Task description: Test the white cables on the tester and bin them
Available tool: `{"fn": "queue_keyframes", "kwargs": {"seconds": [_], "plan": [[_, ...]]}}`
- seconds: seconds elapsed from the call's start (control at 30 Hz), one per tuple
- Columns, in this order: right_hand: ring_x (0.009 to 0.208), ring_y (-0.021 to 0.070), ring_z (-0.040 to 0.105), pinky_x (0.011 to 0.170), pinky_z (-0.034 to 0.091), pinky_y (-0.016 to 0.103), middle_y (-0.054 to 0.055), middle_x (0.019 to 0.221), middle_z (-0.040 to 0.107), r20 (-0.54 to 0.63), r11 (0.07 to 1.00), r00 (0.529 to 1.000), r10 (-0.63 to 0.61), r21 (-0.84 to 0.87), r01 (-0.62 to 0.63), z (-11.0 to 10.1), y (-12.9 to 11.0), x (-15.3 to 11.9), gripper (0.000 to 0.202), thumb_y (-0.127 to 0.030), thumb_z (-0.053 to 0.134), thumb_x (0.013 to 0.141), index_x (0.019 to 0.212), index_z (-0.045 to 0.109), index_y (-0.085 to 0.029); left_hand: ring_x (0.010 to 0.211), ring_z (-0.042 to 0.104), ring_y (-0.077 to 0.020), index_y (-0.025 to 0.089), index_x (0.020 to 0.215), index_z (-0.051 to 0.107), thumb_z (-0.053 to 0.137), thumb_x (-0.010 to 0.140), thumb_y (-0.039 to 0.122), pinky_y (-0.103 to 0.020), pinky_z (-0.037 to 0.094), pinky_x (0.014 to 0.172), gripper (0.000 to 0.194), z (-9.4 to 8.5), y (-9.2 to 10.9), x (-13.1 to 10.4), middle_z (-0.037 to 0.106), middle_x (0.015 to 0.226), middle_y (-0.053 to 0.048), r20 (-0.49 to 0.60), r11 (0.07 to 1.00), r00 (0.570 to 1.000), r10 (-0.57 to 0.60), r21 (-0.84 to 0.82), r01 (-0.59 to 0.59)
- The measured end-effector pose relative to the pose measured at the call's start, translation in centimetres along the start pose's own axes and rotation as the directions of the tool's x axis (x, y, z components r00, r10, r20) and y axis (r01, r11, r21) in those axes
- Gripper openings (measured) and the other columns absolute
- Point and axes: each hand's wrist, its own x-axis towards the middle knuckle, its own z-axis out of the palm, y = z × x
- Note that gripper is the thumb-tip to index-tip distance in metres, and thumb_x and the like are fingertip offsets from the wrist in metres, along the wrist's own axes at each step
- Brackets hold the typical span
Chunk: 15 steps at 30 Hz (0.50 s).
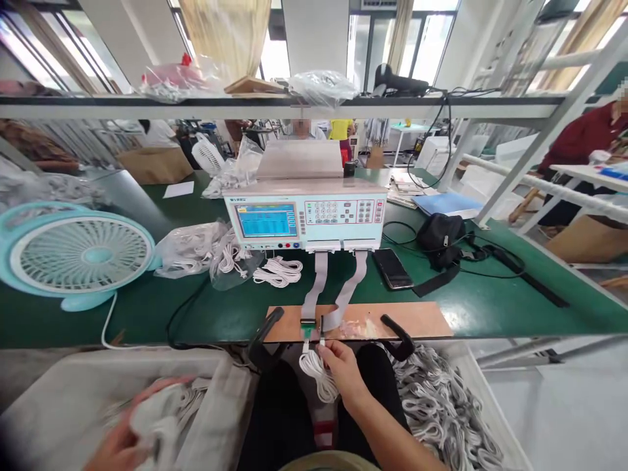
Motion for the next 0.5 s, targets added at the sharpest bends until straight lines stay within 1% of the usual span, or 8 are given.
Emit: {"fn": "queue_keyframes", "kwargs": {"seconds": [0.03, 0.07, 0.13, 0.2, 0.23, 0.27, 0.33, 0.5], "plan": [[0.049, 0.0083, 0.032, 0.049, 0.022, 0.022, -0.004, 0.052, 0.045, -0.003, 1.000, 1.000, -0.010, -0.001, 0.010, 0.0, 0.1, 0.0, 0.034, -0.045, 0.072, 0.065, 0.068, 0.062, -0.013, 0.113, 0.047, -0.0365, 0.041, 0.110, 0.057, 0.071, 0.040, 0.066, -0.049, 0.037, 0.093, 0.076, 2.7, 0.4, 0.4, 0.061, 0.120, 0.006, 0.188, 0.998, 0.982, 0.027, -0.068, -0.015], [0.049, 0.0083, 0.032, 0.049, 0.022, 0.022, -0.004, 0.052, 0.045, -0.004, 1.000, 1.000, -0.018, -0.002, 0.018, -0.1, 0.2, 0.1, 0.034, -0.046, 0.072, 0.065, 0.068, 0.062, -0.013, 0.116, 0.043, -0.0362, 0.039, 0.116, 0.054, 0.073, 0.042, 0.062, -0.048, 0.033, 0.097, 0.081, 5.4, 0.7, 0.8, 0.057, 0.126, 0.003, 0.350, 0.993, 0.935, 0.056, -0.118, -0.015], [0.049, 0.0085, 0.032, 0.050, 0.023, 0.022, -0.004, 0.052, 0.045, -0.003, 1.000, 1.000, -0.030, -0.006, 0.030, -0.2, 0.5, 0.2, 0.035, -0.046, 0.071, 0.065, 0.068, 0.061, -0.013, 0.117, 0.042, -0.0349, 0.031, 0.125, 0.049, 0.077, 0.048, 0.050, -0.046, 0.032, 0.097, 0.085, 10.1, 1.1, 1.7, 0.050, 0.132, -0.004, 0.609, 0.980, 0.789, 0.080, -0.191, 0.048], [0.049, 0.0092, 0.034, 0.050, 0.026, 0.022, -0.004, 0.053, 0.048, 0.006, 0.999, 0.999, -0.037, -0.002, 0.037, -0.2, 0.7, 0.3, 0.036, -0.048, 0.071, 0.065, 0.070, 0.061, -0.013, 0.116, 0.042, -0.0322, 0.025, 0.128, 0.046, 0.079, 0.050, 0.038, -0.041, 0.035, 0.095, 0.085, 13.6, 1.2, 2.5, 0.052, 0.127, -0.007, 0.744, 0.958, 0.659, 0.108, -0.255, 0.131], [0.050, 0.0098, 0.036, 0.051, 0.027, 0.022, -0.003, 0.054, 0.049, 0.005, 0.999, 0.999, -0.039, 0.003, 0.039, -0.2, 0.8, 0.4, 0.036, -0.048, 0.070, 0.065, 0.070, 0.060, -0.014, 0.114, 0.043, -0.0307, 0.023, 0.127, 0.047, 0.079, 0.050, 0.032, -0.038, 0.036, 0.093, 0.085, 14.7, 1.2, 2.9, 0.054, 0.122, -0.007, 0.777, 0.946, 0.620, 0.111, -0.274, 0.175], [0.051, 0.0104, 0.038, 0.052, 0.029, 0.022, -0.003, 0.055, 0.051, -0.004, 0.999, 0.999, -0.043, 0.005, 0.043, -0.1, 0.8, 0.4, 0.036, -0.048, 0.070, 0.065, 0.069, 0.059, -0.014, 0.112, 0.045, -0.0290, 0.022, 0.127, 0.047, 0.079, 0.049, 0.029, -0.034, 0.038, 0.090, 0.084, 15.5, 1.1, 3.2, 0.056, 0.117, -0.006, 0.791, 0.933, 0.602, 0.106, -0.289, 0.216], [0.053, 0.0113, 0.039, 0.053, 0.031, 0.023, -0.002, 0.056, 0.051, -0.036, 0.997, 0.997, -0.073, -0.008, 0.072, 0.0, 0.9, 0.2, 0.036, -0.048, 0.068, 0.065, 0.065, 0.057, -0.015, 0.106, 0.049, -0.0256, 0.022, 0.125, 0.048, 0.078, 0.048, 0.024, -0.029, 0.041, 0.082, 0.083, 16.3, 0.9, 3.6, 0.059, 0.109, -0.004, 0.794, 0.910, 0.603, 0.073, -0.300, 0.285], [0.055, 0.0126, 0.040, 0.053, 0.034, 0.024, -0.002, 0.057, 0.049, -0.068, 0.991, 0.991, -0.115, -0.077, 0.110, 0.3, 0.7, -0.1, 0.036, -0.050, 0.063, 0.069, 0.063, 0.052, -0.017, 0.076, 0.055, -0.0135, 0.023, 0.122, 0.051, 0.076, 0.046, 0.018, -0.021, 0.041, 0.064, 0.079, 16.5, 0.2, 2.7, 0.060, 0.098, -0.002, 0.784, 0.871, 0.621, 0.013, -0.314, 0.378]]}}
